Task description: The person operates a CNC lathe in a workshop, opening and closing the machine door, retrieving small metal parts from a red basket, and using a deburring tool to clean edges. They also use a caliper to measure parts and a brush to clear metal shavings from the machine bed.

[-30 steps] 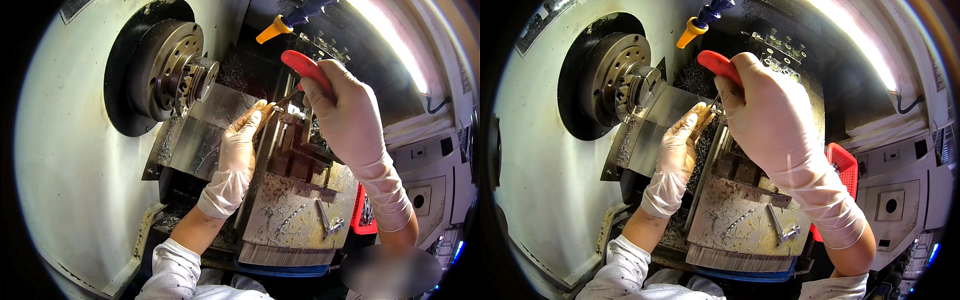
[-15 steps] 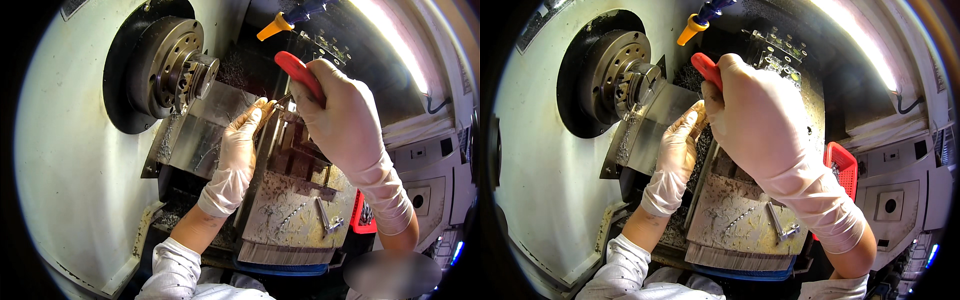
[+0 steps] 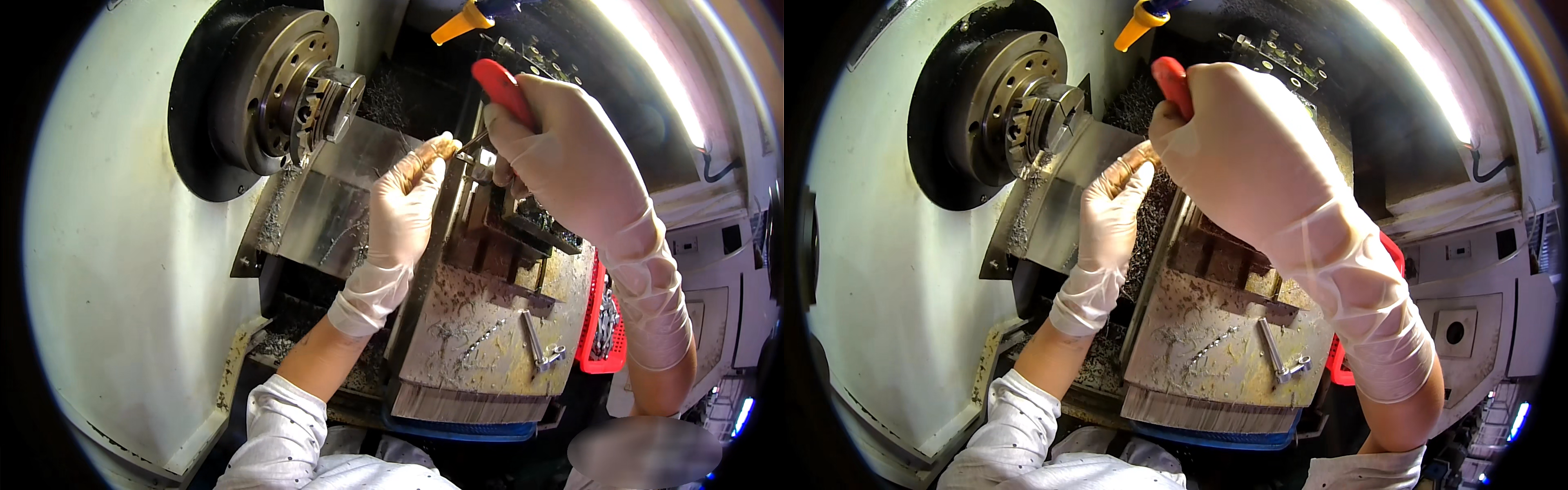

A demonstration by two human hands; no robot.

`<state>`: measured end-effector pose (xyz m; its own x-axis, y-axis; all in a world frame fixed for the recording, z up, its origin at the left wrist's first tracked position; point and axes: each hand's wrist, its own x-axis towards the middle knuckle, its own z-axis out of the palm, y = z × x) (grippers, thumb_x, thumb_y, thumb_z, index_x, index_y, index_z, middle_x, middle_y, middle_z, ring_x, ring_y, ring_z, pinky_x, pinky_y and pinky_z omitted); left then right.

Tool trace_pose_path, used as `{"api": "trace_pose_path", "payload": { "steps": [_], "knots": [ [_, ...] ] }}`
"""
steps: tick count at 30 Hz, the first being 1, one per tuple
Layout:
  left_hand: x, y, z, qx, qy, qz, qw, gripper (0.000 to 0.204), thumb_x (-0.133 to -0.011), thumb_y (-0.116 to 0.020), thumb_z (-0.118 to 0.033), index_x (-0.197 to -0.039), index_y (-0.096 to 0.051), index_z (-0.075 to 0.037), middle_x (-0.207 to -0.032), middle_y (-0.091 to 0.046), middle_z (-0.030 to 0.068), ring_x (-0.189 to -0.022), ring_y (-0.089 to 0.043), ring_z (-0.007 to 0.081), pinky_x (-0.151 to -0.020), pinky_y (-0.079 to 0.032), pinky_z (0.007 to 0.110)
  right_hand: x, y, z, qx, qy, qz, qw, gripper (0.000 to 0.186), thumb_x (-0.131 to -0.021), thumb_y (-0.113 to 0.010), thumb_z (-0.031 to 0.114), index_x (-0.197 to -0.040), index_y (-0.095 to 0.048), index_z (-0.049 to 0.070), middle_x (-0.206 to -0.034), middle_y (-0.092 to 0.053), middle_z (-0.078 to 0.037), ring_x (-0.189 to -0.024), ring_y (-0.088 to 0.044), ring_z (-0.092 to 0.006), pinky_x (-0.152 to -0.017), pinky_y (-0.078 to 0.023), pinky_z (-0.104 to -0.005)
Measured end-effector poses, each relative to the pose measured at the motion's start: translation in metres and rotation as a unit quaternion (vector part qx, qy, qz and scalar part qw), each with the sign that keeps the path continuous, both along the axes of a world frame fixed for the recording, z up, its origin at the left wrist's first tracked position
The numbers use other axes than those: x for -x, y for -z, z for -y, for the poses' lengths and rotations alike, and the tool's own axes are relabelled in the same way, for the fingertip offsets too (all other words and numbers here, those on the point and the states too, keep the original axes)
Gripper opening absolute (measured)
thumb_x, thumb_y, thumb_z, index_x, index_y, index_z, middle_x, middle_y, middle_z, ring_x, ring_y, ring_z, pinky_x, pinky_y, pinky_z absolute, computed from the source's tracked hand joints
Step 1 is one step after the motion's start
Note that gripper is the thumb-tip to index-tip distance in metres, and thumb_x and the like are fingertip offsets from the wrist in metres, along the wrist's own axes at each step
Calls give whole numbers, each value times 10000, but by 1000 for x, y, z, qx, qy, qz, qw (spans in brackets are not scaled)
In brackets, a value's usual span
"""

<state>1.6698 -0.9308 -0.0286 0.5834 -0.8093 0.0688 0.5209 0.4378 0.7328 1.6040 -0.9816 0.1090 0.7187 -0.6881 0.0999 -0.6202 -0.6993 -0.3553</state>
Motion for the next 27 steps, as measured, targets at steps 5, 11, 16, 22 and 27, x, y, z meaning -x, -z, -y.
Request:
{"api": "trace_pose_path", "payload": {
  "steps": [5,11,16,22,27],
  "knots": [
    [-8,-3,4,-53,-3,159,986,202,-758,-434,17,-946,-508,21,-885,-546,85,-822,-505,106,-732,-395,191,0,-11,2,93,-86,-105,986,167,-734,-452,144,-691,-461,-17,-465,-452,-69,-405,-457,-120,-416,-355,-257],
    [-9,1,5,-37,-19,148,988,198,-761,-434,10,-945,-508,20,-867,-556,82,-811,-509,104,-740,-391,202,-9,-2,9,174,-60,-121,975,257,-727,-496,245,-678,-481,-7,-511,-480,-118,-469,-495,-229,-465,-380,-307],
    [-11,8,0,-28,-20,150,988,206,-771,-421,5,-961,-499,19,-879,-555,84,-815,-509,105,-747,-388,203,-1,-3,21,266,-148,-78,949,296,-696,-534,316,-765,-515,30,-577,-499,-148,-553,-501,-293,-509,-392,-321],
    [-10,-8,-5,57,-97,197,974,245,-806,-387,-62,-1033,-444,12,-959,-519,90,-875,-484,109,-763,-379,198,5,-2,25,227,-158,-86,957,272,-695,-518,301,-778,-511,43,-585,-504,-148,-543,-501,-297,-506,-397,-338],
    [-13,-52,-2,57,-56,138,987,326,-831,-339,-243,-986,-461,16,-879,-530,67,-813,-485,107,-712,-368,210,-26,-14,-13,127,4,-188,974,172,-659,-475,166,-662,-558,16,-607,-537,-151,-564,-536,-283,-506,-427,-316]
  ]
}}
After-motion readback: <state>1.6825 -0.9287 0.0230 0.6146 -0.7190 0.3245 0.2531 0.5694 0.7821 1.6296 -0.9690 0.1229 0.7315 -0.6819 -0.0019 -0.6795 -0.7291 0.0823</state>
